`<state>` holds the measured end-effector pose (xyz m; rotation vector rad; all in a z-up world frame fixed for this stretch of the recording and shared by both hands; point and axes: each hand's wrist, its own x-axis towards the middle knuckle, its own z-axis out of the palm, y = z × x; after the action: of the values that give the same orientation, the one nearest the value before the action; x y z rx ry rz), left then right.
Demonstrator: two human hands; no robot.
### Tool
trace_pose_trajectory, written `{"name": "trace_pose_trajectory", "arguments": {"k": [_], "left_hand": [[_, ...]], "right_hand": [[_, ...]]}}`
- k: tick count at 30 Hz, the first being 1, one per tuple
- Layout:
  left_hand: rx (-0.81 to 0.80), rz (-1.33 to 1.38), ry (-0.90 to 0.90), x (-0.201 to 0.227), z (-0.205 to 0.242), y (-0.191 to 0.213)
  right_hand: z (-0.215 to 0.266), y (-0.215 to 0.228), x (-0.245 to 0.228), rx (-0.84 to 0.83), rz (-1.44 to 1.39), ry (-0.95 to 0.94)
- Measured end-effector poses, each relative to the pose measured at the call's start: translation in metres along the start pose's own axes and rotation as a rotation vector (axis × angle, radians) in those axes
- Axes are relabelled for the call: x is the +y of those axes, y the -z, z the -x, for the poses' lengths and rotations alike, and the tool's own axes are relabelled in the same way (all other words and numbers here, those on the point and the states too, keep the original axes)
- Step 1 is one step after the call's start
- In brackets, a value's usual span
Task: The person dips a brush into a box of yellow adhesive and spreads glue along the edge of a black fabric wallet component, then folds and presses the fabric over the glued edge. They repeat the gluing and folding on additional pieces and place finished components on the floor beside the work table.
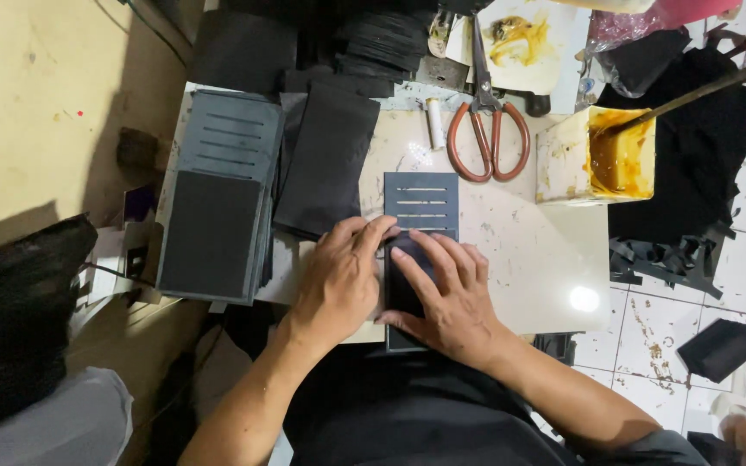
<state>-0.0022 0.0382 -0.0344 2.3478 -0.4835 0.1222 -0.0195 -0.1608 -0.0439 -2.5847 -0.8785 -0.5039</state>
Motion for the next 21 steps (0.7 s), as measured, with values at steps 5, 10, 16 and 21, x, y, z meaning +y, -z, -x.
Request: {"name": "trace_pose_trajectory", "arguments": {"k": [5,10,16,21], "left_hand": [[0.107,-0.109,-0.111,0.026,-0.001,0.002],[0.073,-0.249,-0.263,0.058,0.006,-0.029],[-0.257,-0.151,-0.23,0.084,0.044,-0.036],[-0.519,0.321,-0.301,0.103,0.084,-0.018]], "right_hand": [[-0.024,0.022,0.049,-0.026,-0.097,-0.128],[-0.046,0.023,0.071,-0.037,-0.083,-0.177],[-0.054,0.03,0.071,-0.208,-0.058,-0.146],[-0.053,0.028,0.077,-0.254,-0.146,-0.156]]}}
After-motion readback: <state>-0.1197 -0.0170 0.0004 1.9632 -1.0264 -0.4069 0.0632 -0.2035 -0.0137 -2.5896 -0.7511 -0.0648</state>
